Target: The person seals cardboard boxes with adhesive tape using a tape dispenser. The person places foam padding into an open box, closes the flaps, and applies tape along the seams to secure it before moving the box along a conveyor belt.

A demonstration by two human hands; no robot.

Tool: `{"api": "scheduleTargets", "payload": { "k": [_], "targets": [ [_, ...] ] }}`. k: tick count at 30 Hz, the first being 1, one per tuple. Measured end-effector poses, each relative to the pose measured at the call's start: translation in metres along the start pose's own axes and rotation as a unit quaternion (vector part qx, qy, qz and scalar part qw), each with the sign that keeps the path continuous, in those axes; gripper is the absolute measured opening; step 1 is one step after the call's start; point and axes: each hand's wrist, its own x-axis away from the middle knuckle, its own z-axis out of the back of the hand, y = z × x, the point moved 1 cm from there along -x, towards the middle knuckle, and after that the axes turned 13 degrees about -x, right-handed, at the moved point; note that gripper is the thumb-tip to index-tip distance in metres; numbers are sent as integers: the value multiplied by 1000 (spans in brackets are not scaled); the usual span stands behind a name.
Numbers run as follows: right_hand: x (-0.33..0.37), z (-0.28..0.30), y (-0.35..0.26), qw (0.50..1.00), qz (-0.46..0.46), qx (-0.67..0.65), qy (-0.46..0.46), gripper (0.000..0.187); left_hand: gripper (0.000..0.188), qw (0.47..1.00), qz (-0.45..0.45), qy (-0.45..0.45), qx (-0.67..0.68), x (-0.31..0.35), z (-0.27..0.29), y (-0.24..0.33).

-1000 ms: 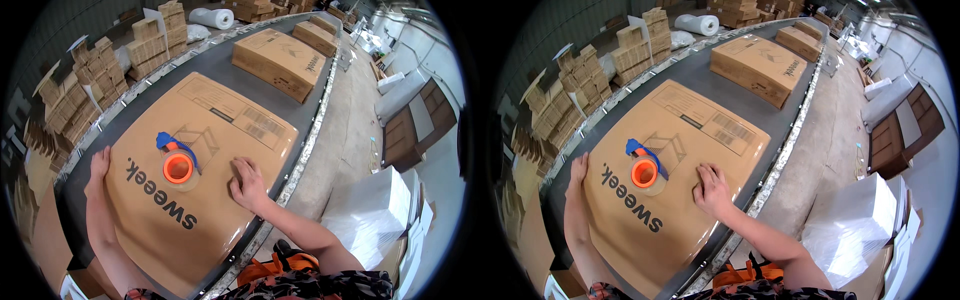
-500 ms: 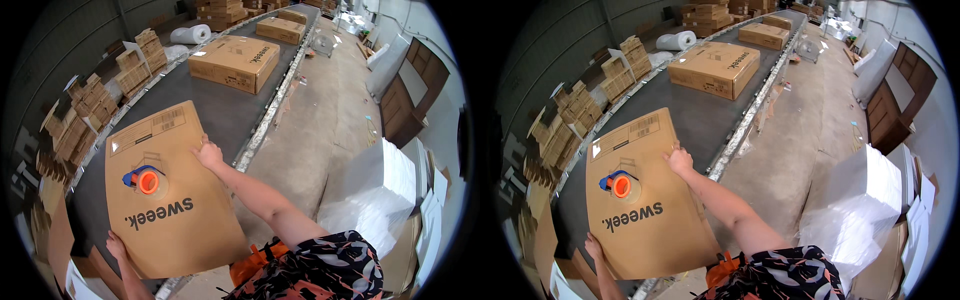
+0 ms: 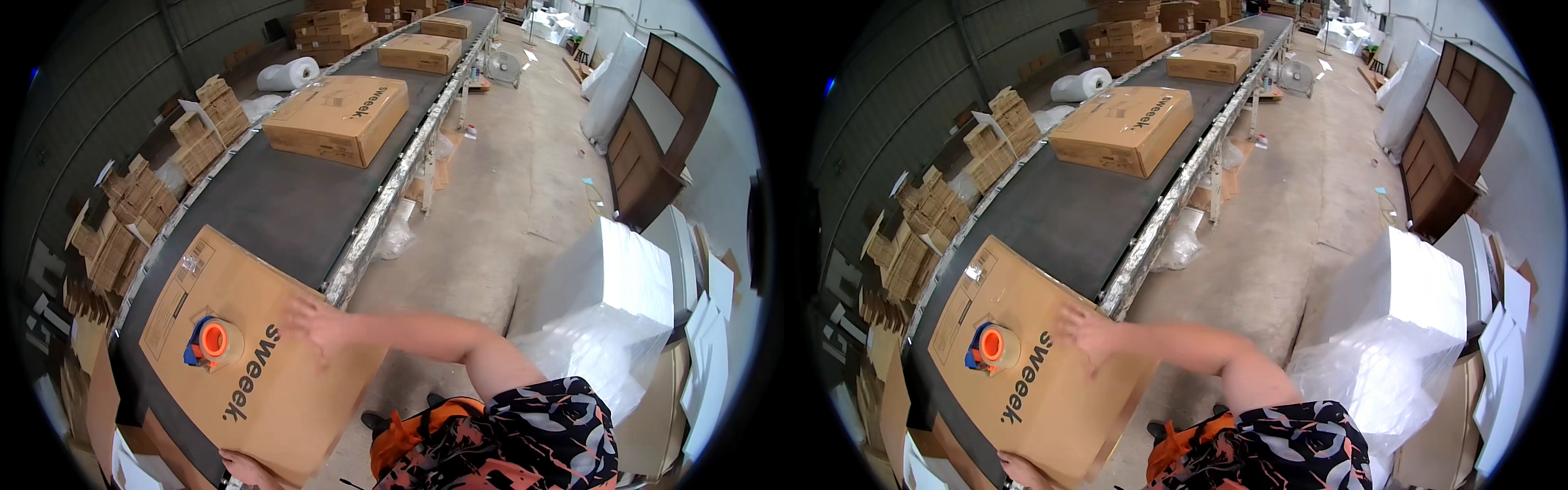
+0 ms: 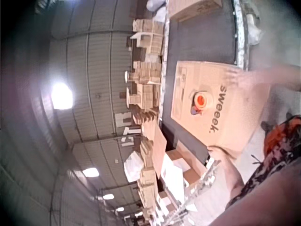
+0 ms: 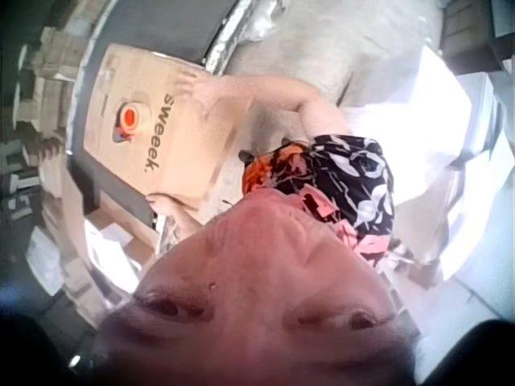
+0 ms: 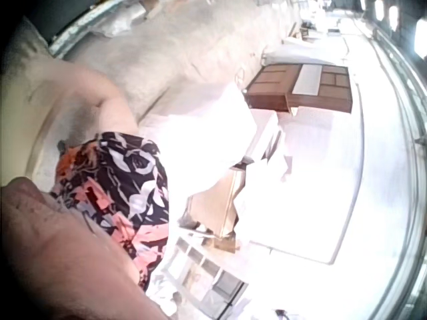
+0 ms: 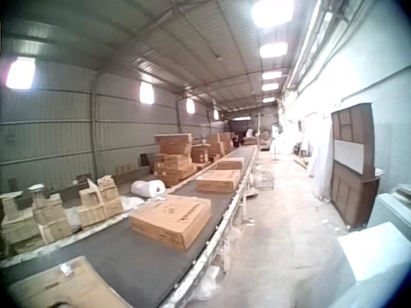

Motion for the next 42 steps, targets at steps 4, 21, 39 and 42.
{"api": "scheduleTargets", "payload": {
  "k": [4,21,39,42],
  "targets": [
    [-3,-42,-16,986,93,119,67,70,62,985,-55,50,156,-15,-47,-27],
    [-7,-99,30,938,122,127,299,45,87,645,-723,-35,-245,100,35,143],
    [109,-85,42,323,-420,-776,343,62,88,652,-734,-66,-178,108,-10,170],
    [52,-35,63,272,-403,-819,304,56,90,635,-760,-82,-108,103,-18,176]
  ]
}}
